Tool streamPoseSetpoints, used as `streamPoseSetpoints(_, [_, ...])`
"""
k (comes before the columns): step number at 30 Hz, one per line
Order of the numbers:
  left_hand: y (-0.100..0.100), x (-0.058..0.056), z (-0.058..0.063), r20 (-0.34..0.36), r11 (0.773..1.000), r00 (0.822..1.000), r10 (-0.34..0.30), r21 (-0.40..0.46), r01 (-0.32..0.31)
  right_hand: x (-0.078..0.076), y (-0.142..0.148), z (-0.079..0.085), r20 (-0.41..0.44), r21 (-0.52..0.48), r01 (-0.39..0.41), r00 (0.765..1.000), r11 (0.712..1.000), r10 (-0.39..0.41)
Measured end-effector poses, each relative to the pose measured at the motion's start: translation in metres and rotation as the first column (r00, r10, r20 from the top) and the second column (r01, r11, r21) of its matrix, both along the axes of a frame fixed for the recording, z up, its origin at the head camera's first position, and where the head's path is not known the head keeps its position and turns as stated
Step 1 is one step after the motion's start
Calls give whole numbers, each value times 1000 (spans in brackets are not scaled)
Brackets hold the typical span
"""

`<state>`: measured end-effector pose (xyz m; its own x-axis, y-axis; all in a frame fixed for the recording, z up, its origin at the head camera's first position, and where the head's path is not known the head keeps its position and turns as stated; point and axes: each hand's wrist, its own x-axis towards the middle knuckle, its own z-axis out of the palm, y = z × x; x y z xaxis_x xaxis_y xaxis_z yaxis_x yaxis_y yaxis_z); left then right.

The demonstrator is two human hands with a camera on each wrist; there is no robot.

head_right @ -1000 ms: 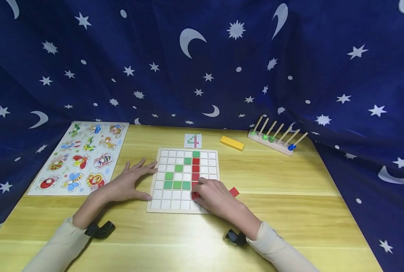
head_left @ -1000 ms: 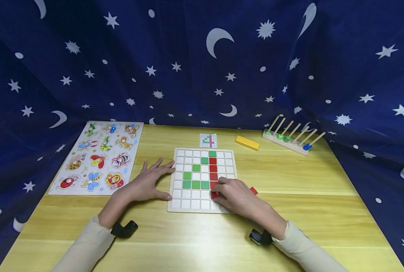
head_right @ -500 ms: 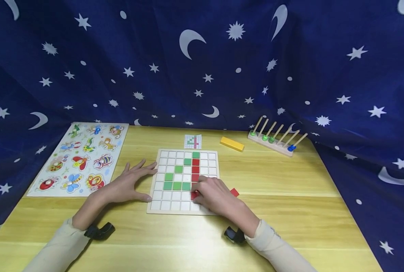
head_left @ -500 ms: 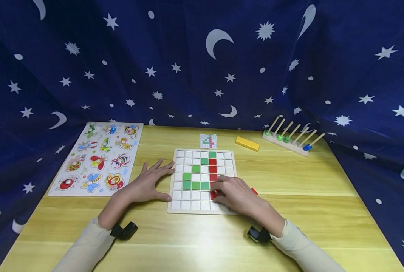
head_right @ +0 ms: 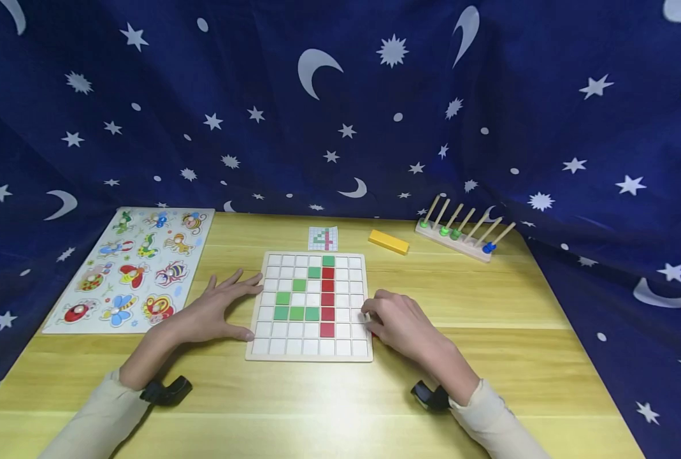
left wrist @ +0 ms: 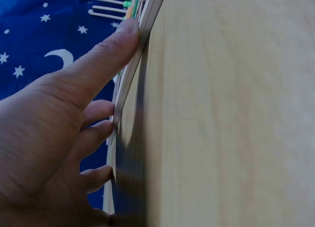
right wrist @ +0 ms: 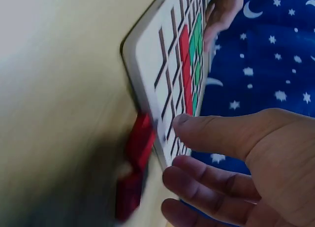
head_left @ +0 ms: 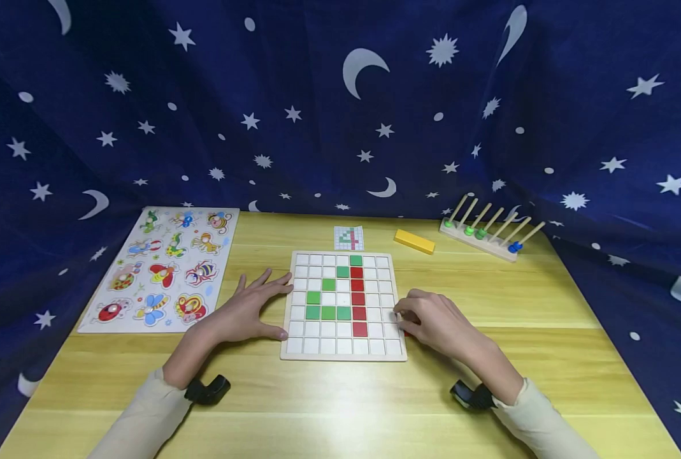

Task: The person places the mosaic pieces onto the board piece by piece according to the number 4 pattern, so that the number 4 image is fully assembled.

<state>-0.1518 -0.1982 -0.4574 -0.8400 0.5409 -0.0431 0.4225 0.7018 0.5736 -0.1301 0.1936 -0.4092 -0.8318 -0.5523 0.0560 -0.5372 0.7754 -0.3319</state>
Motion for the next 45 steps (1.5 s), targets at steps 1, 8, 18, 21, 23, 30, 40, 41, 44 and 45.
streamPoseSetpoints(1, [0, 0, 0, 1, 1000, 1000, 1, -1, -1, 0, 4, 1, 0, 10, 5, 1000, 1000, -5])
streamPoseSetpoints(8, [-1, 0, 0, -3, 1000, 1000, 0, -5, 0, 3, 26, 5, 5, 65, 29, 1000, 997, -29])
streamPoseSetpoints(18, [0, 2, 1, -6, 1000, 1000, 0, -3, 0, 3, 33, -3, -2, 59, 0, 1000, 998, 0])
streamPoseSetpoints(21, [1, 1, 2, -4, 1000, 1000, -1, -3, 1, 3, 34, -5, -5, 50, 0, 1000, 999, 0])
streamPoseSetpoints(23, [1, 1, 2, -3, 1000, 1000, -4, -1, 4, 3, 35, -6, -9, 49, 8, 1000, 999, -8])
streamPoseSetpoints(30, [1, 0, 3, 2, 1000, 1000, -4, -1, 4, 3, 37, -6, -28, 70, 41, 999, 997, -40])
streamPoseSetpoints(40, [0, 1, 2, 7, 1000, 1000, -4, 7, 4, 5, 33, -5, -27, 58, 38, 999, 998, -36])
streamPoseSetpoints(41, [0, 1, 2, 7, 1000, 1000, -4, 7, 4, 5, 32, -5, -28, 59, 39, 999, 998, -37])
streamPoseSetpoints(44, [0, 0, 1, 5, 1000, 1000, -7, 3, 7, 7, 30, -3, -31, 57, 41, 999, 998, -39])
streamPoseSetpoints(45, [0, 0, 1, 4, 1000, 1000, -6, 1, 6, 7, 29, -2, -35, 54, 39, 999, 998, -37])
